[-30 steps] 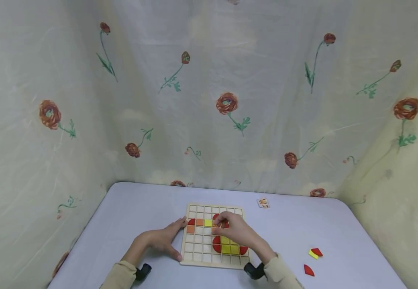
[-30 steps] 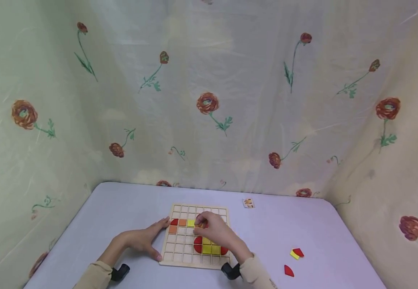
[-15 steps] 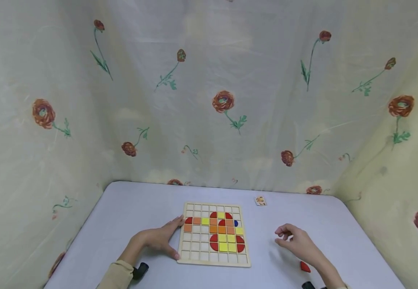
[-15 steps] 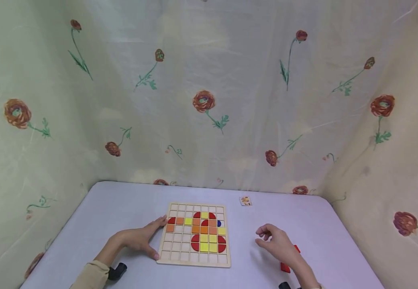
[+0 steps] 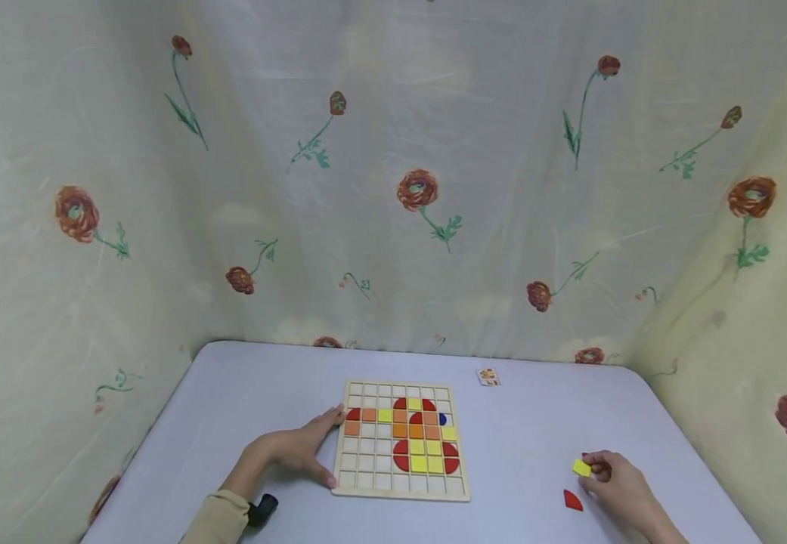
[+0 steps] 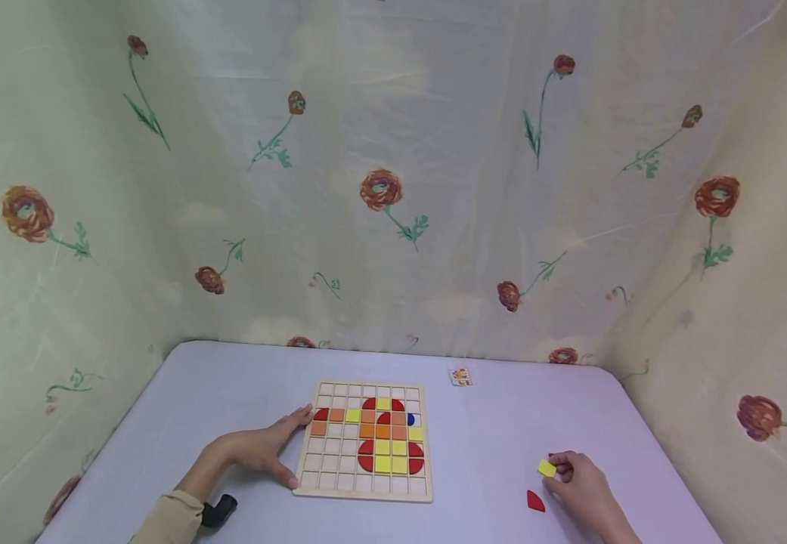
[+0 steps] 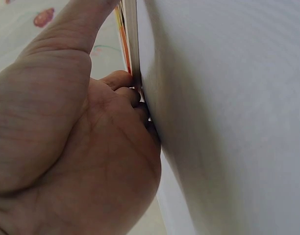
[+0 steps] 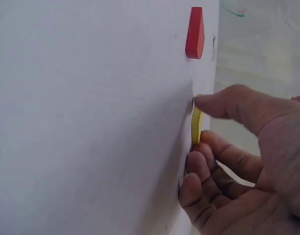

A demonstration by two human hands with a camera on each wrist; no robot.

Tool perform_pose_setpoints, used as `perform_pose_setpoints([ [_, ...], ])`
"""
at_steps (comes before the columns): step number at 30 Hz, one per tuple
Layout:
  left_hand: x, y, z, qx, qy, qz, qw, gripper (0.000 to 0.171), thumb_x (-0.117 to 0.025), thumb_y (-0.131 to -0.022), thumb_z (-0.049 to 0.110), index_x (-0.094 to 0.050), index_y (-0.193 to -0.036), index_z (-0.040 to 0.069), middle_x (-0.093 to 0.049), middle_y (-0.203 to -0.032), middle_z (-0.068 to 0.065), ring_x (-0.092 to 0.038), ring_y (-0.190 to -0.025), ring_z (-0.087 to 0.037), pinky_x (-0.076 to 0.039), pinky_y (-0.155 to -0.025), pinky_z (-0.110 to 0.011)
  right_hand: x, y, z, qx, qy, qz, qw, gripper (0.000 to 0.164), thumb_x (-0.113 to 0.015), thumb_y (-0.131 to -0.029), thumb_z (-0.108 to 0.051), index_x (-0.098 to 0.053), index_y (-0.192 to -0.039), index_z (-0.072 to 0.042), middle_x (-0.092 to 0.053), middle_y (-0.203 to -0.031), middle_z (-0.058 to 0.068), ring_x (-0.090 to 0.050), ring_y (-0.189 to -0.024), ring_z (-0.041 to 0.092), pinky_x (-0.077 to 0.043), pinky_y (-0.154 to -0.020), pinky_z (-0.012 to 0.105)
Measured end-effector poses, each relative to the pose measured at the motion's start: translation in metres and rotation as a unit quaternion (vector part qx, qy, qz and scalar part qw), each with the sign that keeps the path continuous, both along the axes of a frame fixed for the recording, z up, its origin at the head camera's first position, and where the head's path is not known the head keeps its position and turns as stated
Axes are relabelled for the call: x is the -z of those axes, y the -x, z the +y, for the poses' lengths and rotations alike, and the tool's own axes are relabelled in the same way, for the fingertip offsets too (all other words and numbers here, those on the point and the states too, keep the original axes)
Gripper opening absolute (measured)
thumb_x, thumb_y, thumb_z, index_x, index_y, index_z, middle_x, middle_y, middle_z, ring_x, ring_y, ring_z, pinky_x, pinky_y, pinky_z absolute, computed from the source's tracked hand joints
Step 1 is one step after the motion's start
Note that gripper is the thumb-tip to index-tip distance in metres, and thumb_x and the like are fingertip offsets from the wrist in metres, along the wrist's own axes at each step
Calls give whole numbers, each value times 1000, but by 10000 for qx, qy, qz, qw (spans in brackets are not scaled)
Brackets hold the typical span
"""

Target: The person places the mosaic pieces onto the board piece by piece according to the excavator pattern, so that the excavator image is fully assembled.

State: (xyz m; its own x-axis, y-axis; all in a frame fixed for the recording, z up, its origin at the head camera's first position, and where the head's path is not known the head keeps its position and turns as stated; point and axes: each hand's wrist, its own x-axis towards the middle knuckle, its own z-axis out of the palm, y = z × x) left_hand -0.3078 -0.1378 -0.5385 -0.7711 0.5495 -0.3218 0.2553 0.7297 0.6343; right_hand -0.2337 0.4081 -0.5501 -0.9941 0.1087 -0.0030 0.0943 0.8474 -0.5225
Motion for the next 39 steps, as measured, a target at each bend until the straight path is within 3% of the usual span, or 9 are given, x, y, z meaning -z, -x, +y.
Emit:
perform_pose_setpoints([
  [6, 0, -1, -2, -18, -24, -81, 10000, 127, -86, -65, 48, -6, -156, 10, -6, -163, -13, -5, -151, -32, -15, -121, -53, -1, 6, 3, -136, 5, 27, 9999, 32, -77, -77, -12, -66, -103, 3, -65, -94, 8, -58, -79, 13, -49, -62, 19],
  [12, 3, -1, -4, 36, 0, -21, 10000, 126, -85, -64, 50, -7, -156, 11, -4, -164, -11, -4, -151, -31, -15, -121, -52, -6, 11, -11, -154, 11, -58, 9999, 26, -78, -77, -15, -67, -96, 0, -66, -84, 2, -56, -73, 10, -47, -60, 20],
  [17, 4, -1, -4, 21, -16, -76, 10000, 128, -85, -64, 50, -5, -156, 11, -5, -164, -11, -4, -151, -31, -15, -121, -52, -9, 18, -46, -211, 298, -188, 9992, 26, -77, -78, -18, -66, -96, -3, -64, -83, 1, -56, -73, 10, -47, -59, 20],
  [22, 4, -1, -2, -18, -21, -112, 9999, 128, -86, -64, 49, -5, -156, 12, -7, -163, -11, -5, -151, -31, -15, -121, -52, -17, 27, -104, -490, 676, -232, 9962, 24, -78, -77, -12, -66, -96, -5, -62, -82, 1, -55, -74, 12, -46, -57, 21],
  [28, 2, -2, -2, -20, -27, -127, 9999, 126, -86, -64, 47, -8, -156, 12, -6, -164, -11, -5, -151, -31, -15, -121, -53, -30, 35, -183, -1413, 731, -261, 9869, 23, -78, -76, -13, -68, -96, -10, -62, -85, -1, -52, -76, 12, -46, -59, 21],
  [34, -1, -1, -2, 9, -43, -96, 9999, 127, -86, -64, 47, -6, -156, 12, -5, -164, -12, -5, -151, -31, -14, -121, -52, -38, 43, -250, -2657, 617, -57, 9621, 20, -77, -81, -20, -69, -97, -11, -64, -88, -4, -54, -77, 11, -48, -62, 20],
  [39, -1, 1, -3, 70, -12, -36, 10000, 125, -85, -66, 48, -6, -156, 12, -4, -164, -11, -4, -151, -31, -14, -121, -52, -30, 54, -297, -3116, 716, -138, 9474, 20, -76, -82, -19, -70, -98, -9, -63, -87, -4, -53, -71, 7, -48, -62, 18],
])
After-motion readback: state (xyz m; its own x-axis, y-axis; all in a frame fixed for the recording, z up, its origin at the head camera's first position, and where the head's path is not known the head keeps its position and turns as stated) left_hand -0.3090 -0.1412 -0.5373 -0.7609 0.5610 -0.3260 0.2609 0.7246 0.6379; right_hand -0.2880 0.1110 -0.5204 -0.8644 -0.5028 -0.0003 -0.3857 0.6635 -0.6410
